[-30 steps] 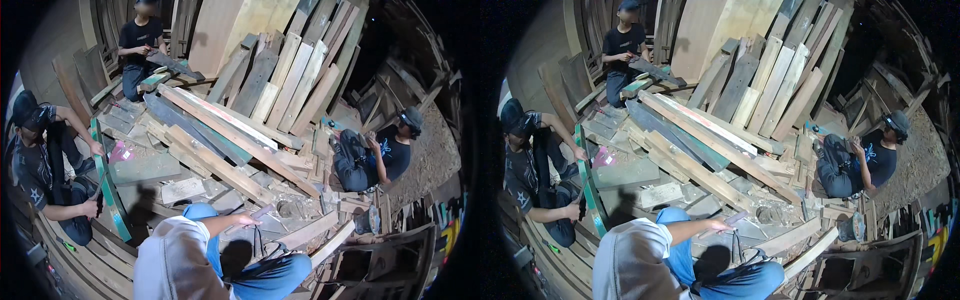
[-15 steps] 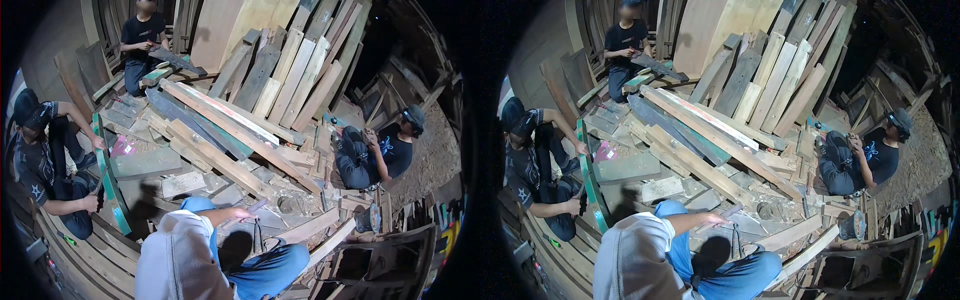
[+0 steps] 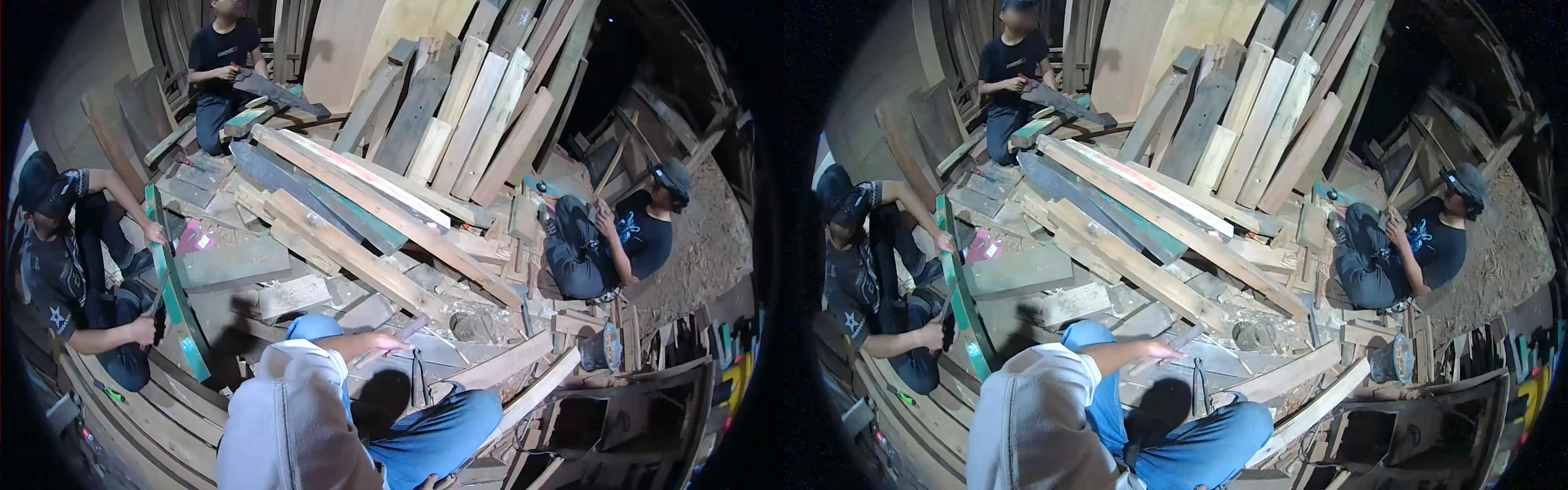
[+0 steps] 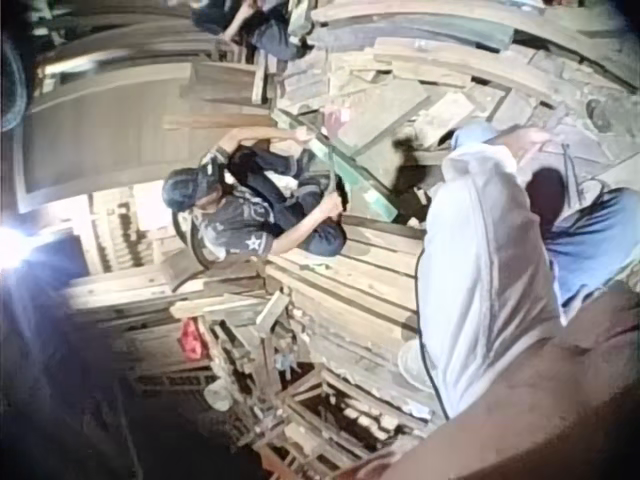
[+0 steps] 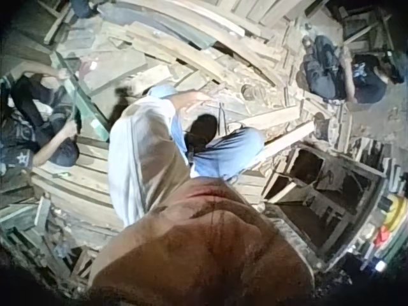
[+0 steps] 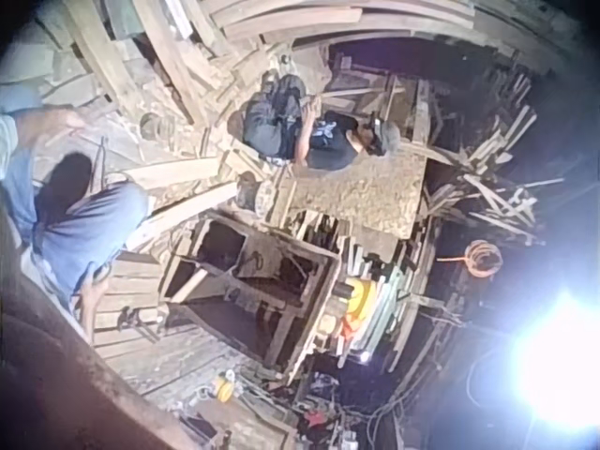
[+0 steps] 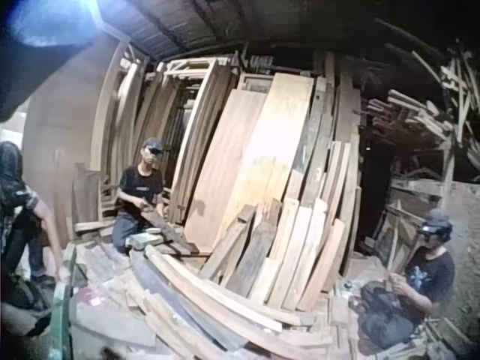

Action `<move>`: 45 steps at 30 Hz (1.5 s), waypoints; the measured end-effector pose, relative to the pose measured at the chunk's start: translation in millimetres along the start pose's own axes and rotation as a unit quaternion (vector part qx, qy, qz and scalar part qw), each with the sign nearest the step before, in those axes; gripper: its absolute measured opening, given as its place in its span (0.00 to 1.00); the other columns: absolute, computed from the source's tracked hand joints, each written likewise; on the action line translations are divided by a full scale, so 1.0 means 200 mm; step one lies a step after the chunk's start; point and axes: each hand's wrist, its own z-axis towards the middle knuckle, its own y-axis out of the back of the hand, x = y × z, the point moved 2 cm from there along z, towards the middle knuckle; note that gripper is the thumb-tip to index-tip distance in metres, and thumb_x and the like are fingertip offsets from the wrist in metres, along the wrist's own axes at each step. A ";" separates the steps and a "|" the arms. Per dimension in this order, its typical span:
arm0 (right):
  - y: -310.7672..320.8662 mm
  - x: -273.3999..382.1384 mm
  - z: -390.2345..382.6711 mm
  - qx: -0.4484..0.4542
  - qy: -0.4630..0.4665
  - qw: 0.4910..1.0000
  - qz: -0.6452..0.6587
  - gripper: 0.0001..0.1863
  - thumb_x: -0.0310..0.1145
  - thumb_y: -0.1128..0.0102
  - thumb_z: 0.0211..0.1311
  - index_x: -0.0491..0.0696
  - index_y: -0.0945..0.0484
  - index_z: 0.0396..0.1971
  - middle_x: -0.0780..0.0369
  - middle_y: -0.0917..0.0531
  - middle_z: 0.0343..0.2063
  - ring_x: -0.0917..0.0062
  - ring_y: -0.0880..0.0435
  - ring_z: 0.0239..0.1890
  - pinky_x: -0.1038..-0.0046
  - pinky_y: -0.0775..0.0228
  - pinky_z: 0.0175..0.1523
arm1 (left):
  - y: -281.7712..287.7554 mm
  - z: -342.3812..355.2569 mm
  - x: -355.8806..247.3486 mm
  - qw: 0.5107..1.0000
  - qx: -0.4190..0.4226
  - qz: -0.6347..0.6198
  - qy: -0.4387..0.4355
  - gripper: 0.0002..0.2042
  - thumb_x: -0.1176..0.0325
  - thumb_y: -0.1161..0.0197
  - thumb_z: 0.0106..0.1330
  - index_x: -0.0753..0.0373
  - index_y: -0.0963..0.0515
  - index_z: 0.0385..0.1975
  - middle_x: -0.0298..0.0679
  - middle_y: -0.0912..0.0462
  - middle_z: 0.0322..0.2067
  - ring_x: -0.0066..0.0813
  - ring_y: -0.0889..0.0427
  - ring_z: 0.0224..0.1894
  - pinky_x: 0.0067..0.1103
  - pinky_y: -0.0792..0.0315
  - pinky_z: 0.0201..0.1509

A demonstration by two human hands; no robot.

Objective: The person marks and carves a wooden piece covered in purple material using a small pointed metal tool, then shapes the piece by scraping it with a small knife.

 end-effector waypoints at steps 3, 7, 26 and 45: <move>0.60 0.42 0.43 -0.031 -0.222 0.924 0.309 0.34 0.42 0.35 0.62 0.36 0.34 0.61 0.44 0.24 0.53 0.57 0.25 0.55 0.63 0.34 0.61 | 0.07 -0.06 0.15 0.999 -0.037 0.014 0.033 0.27 0.38 0.32 0.58 0.55 0.30 0.16 0.31 0.32 0.15 0.23 0.31 0.18 0.24 0.35 0.25; 1.72 0.92 0.93 -0.078 -0.371 0.822 0.424 0.30 0.43 0.37 0.62 0.38 0.29 0.58 0.45 0.21 0.49 0.56 0.20 0.48 0.63 0.27 0.54 | 0.05 -0.06 0.07 0.999 -0.024 0.017 0.030 0.27 0.37 0.32 0.58 0.55 0.30 0.16 0.31 0.32 0.15 0.22 0.32 0.19 0.23 0.36 0.26; 1.69 0.91 1.03 -0.147 -0.333 0.804 0.470 0.24 0.26 0.36 0.55 0.35 0.31 0.51 0.50 0.21 0.40 0.65 0.21 0.43 0.67 0.29 0.52 | 0.06 0.02 0.20 0.990 0.001 0.012 0.141 0.24 0.41 0.31 0.60 0.55 0.29 0.22 0.26 0.35 0.16 0.18 0.37 0.17 0.22 0.41 0.22; 1.71 0.82 1.08 -0.097 -0.361 0.815 0.442 0.21 0.29 0.35 0.58 0.41 0.30 0.49 0.48 0.20 0.38 0.58 0.18 0.43 0.63 0.27 0.48 | 0.08 -0.15 0.10 0.991 -0.014 0.000 0.136 0.19 0.43 0.35 0.64 0.50 0.27 0.22 0.25 0.30 0.15 0.20 0.32 0.15 0.22 0.36 0.21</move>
